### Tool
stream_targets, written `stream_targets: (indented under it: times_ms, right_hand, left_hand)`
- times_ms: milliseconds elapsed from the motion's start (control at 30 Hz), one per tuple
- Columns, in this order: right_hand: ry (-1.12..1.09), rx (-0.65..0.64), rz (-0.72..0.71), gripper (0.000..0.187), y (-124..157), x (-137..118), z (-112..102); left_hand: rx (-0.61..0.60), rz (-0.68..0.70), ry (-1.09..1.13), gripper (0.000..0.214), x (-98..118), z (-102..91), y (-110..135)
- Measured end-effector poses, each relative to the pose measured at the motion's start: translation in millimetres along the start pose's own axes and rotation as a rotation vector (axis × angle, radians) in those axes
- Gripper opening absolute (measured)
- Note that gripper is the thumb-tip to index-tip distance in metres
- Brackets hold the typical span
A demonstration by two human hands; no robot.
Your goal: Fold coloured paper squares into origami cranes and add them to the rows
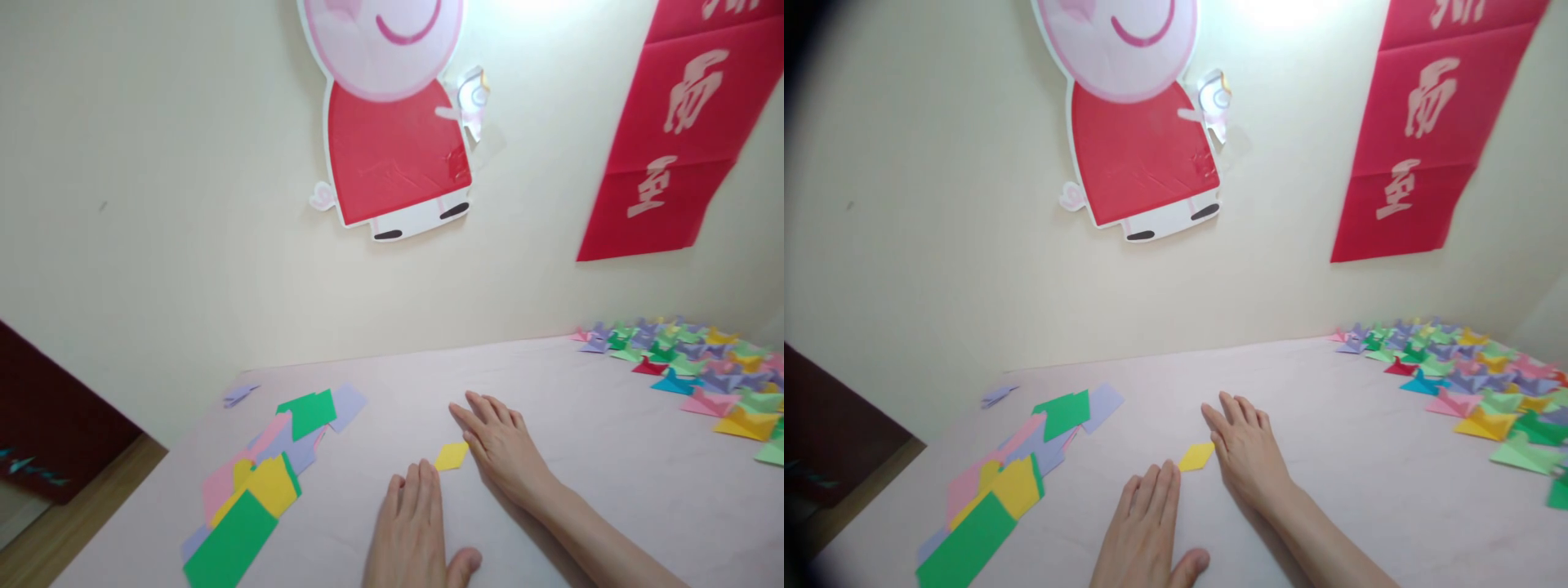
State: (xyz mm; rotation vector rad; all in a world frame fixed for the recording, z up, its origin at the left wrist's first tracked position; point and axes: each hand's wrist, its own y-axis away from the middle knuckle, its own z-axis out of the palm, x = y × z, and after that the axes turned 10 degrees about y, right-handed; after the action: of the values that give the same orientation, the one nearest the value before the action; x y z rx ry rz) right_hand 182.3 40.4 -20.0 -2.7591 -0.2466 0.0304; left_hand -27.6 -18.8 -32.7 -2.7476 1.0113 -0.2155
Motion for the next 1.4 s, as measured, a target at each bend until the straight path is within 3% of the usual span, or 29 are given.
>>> stream_targets:
  times_ms: [100,233,433,633,967,1233,1400]
  right_hand:
    - [-0.093,0.038,-0.018,0.045,0,2,1]
    - [-0.378,0.056,-0.046,0.041,-1,7,-6]
    - [-0.691,0.016,-0.119,0.029,2,7,-28]
    - [-0.672,-0.084,-0.130,0.029,2,3,-31]
    - [-0.665,-0.130,-0.120,0.020,0,3,-31]
    - [-0.651,-0.141,-0.127,0.018,-2,3,-32]
    - [-0.649,-0.139,-0.126,0.018,-3,6,-27]
  left_hand:
    - [0.009,-0.080,0.039,0.074,0,-4.6,-11]
    - [0.036,-0.215,0.146,0.064,6,-18.9,-43]
    - [0.000,-0.236,0.339,0.034,8,-29.5,-73]
    - [0.029,-0.230,0.452,0.023,1,-26.5,-70]
    - [0.087,-0.215,0.600,0.012,-1,-24.5,-68]
    - [0.127,-0.236,0.651,0.013,-1,-25.4,-68]
    - [0.108,-0.260,0.572,0.015,-1,-24.8,-69]
